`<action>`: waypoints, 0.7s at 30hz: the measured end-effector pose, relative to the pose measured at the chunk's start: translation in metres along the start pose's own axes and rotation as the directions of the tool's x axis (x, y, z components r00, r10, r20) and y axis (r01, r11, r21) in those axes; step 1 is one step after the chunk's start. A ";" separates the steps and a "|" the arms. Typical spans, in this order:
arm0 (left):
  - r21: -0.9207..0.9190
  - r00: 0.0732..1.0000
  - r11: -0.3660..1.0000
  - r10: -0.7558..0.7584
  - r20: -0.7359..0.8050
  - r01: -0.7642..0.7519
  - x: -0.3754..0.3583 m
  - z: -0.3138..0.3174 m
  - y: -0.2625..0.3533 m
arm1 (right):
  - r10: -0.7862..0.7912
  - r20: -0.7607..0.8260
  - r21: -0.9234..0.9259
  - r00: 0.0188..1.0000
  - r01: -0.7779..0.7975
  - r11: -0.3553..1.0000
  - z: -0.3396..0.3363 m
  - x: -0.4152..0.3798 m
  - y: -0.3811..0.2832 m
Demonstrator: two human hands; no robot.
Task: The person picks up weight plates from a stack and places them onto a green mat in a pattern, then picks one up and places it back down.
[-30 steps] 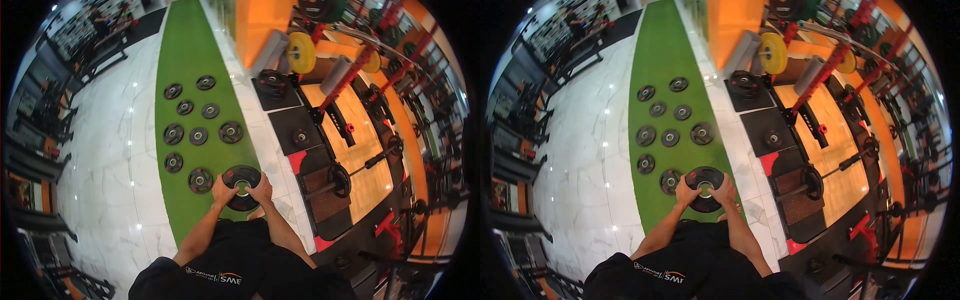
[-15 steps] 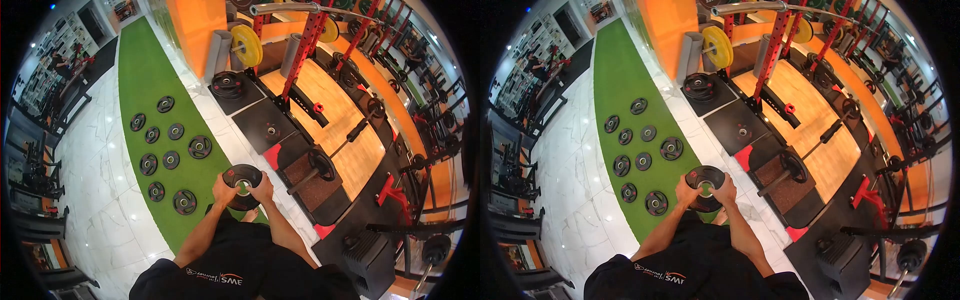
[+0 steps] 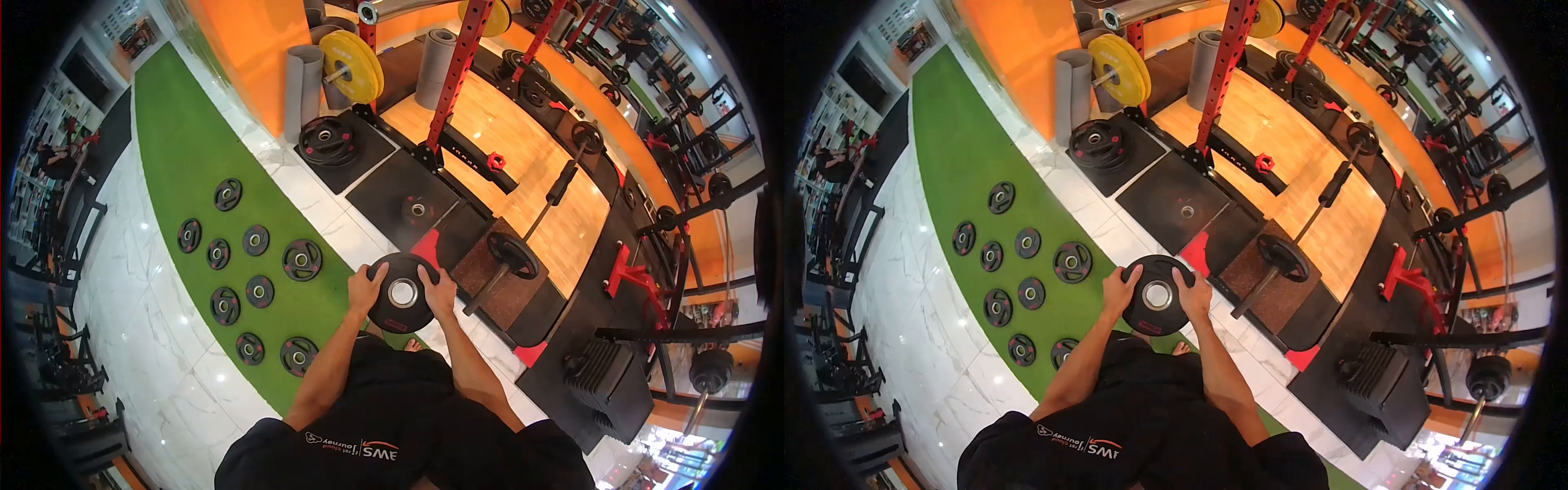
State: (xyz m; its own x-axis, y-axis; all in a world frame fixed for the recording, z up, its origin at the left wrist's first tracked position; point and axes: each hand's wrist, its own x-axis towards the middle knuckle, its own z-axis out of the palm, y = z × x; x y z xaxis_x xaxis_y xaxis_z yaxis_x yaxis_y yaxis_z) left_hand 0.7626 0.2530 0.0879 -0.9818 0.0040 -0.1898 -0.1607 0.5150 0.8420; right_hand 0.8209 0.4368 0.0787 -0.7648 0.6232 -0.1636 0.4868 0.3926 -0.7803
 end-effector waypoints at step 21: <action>0.115 0.907 0.946 0.250 0.339 -0.303 0.128 0.021 0.047 | 0.170 -0.191 0.047 0.967 -0.164 0.985 0.025 0.087 -0.037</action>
State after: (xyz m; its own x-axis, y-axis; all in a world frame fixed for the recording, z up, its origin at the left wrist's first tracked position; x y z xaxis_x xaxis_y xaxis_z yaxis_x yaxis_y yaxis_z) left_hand 0.6313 0.2961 0.0926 -0.8962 0.4232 -0.1334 0.1577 0.5848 0.7957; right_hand 0.7262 0.4595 0.0789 -0.5760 0.7985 -0.1749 0.5849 0.2531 -0.7706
